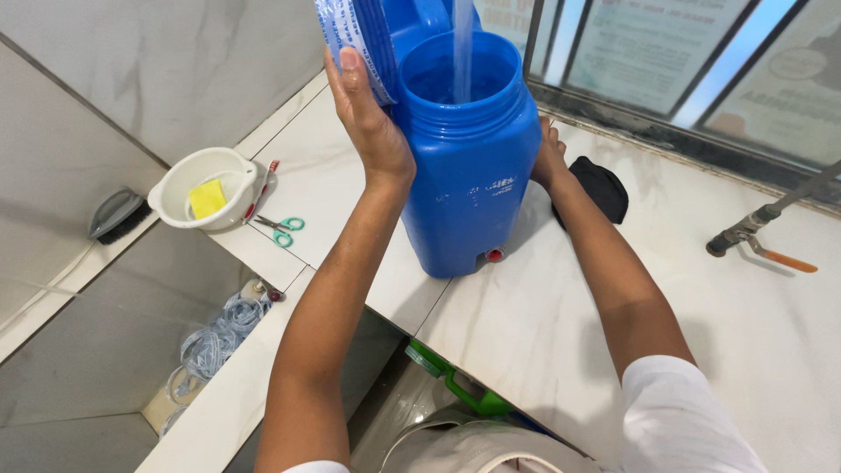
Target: The person cleans a blue plastic container with a sponge and rinses it under running water. They then fill the container with water from a tap, wipe the exterior with a cloth, and place a lid on top.
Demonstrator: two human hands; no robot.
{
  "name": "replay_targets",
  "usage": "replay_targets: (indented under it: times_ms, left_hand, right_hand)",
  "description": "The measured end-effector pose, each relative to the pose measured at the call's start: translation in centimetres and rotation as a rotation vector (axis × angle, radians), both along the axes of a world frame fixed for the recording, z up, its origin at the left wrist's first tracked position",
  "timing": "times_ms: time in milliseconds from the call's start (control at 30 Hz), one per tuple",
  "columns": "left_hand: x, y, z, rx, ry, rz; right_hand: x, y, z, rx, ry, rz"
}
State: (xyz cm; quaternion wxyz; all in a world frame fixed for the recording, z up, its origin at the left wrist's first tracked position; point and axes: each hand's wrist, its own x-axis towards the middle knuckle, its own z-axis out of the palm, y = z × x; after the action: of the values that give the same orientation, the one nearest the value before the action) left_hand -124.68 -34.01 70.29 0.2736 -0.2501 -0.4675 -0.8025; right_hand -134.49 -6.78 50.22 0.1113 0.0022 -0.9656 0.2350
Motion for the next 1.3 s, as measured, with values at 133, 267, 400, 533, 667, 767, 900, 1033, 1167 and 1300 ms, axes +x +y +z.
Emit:
replay_targets:
  times_ms: [133, 267, 400, 533, 667, 767, 900, 1033, 1167, 1300]
  left_hand:
    - [0.0, 0.0, 0.0, -0.004, -0.004, -0.003]
    - [-0.2, 0.0, -0.1, 0.001, -0.022, 0.008]
    - [-0.3, 0.0, -0.3, 0.014, -0.011, -0.014]
    - [-0.4, 0.0, -0.3, -0.012, 0.010, 0.006]
    - [-0.5, 0.1, -0.3, -0.013, -0.021, 0.025]
    - [-0.5, 0.1, -0.3, 0.000, -0.025, 0.022]
    - [-0.5, 0.1, -0.2, 0.009, -0.028, 0.005]
    - [-0.4, 0.2, -0.2, 0.002, -0.010, 0.010]
    - [-0.4, 0.3, -0.1, 0.023, -0.004, 0.008]
    - [-0.4, 0.4, -0.2, 0.034, -0.009, 0.002]
  right_hand:
    - [-0.4, 0.1, 0.0, 0.052, 0.012, 0.016]
    - [-0.7, 0.3, -0.3, 0.065, 0.026, 0.009]
    - [-0.5, 0.1, -0.4, 0.065, 0.020, 0.001]
    - [-0.3, -0.1, -0.2, 0.051, 0.006, -0.008]
    - [-0.1, -0.2, -0.3, 0.020, 0.015, -0.018]
    - [0.2, -0.2, -0.9, -0.005, 0.064, -0.022]
    - [1.1, -0.1, -2.4, 0.134, 0.203, 0.005]
    - [2.2, 0.2, -4.9, 0.103, 0.296, -0.028]
    - [3.3, 1.0, -8.0, 0.035, 0.313, -0.105]
    - [4.2, 1.4, -9.9, 0.015, 0.286, -0.116]
